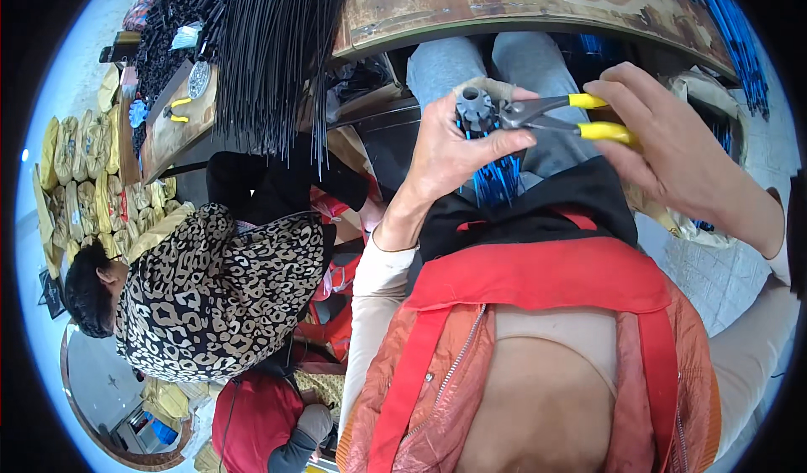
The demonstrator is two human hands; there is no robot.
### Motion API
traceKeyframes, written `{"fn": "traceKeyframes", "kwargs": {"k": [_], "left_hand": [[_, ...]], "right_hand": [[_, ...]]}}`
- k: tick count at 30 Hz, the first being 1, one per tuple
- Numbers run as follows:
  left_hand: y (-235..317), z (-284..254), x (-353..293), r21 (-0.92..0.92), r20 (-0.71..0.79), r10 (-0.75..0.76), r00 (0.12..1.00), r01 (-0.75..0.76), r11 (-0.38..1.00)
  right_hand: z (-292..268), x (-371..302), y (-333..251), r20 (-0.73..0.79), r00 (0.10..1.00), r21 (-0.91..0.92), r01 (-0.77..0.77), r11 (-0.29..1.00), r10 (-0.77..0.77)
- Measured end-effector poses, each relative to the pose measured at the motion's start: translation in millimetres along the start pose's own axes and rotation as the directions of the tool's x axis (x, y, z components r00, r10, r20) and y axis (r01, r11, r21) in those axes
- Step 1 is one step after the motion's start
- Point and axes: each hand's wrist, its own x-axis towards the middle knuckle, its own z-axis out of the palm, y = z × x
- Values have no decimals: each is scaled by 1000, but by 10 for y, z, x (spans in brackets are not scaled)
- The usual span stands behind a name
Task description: Assembling groups of blue plastic slats into a central hub and securing them with pliers.
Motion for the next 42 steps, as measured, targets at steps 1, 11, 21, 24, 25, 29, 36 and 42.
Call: {"fn": "traceKeyframes", "kwargs": {"k": [1,11,21,24,25,29,36,42], "left_hand": [[-16,-4,-6,28,-20,10,1000,-10,1000],[10,98,-54,5,96,-39,995,39,999],[113,206,-43,19,115,-104,988,102,995],[83,228,-36,34,71,-134,988,132,991],[80,234,-42,35,53,-159,986,158,987],[125,270,-19,87,72,-159,985,152,985],[97,228,-13,89,103,-136,985,128,988],[120,186,29,103,141,-137,981,123,987]], "right_hand": [[-22,-2,-15,-2,1000,-2,0,1000,0],[-63,-59,19,548,807,336,-451,827,218],[430,-214,162,561,815,627,-532,570,144],[249,-179,215,623,771,607,-583,540,132],[203,-157,246,655,747,605,-607,516,112],[26,-76,345,787,617,544,-686,484,-10],[-121,-22,262,857,514,464,-797,387,31],[-204,127,253,917,397,351,-849,394,39]]}}
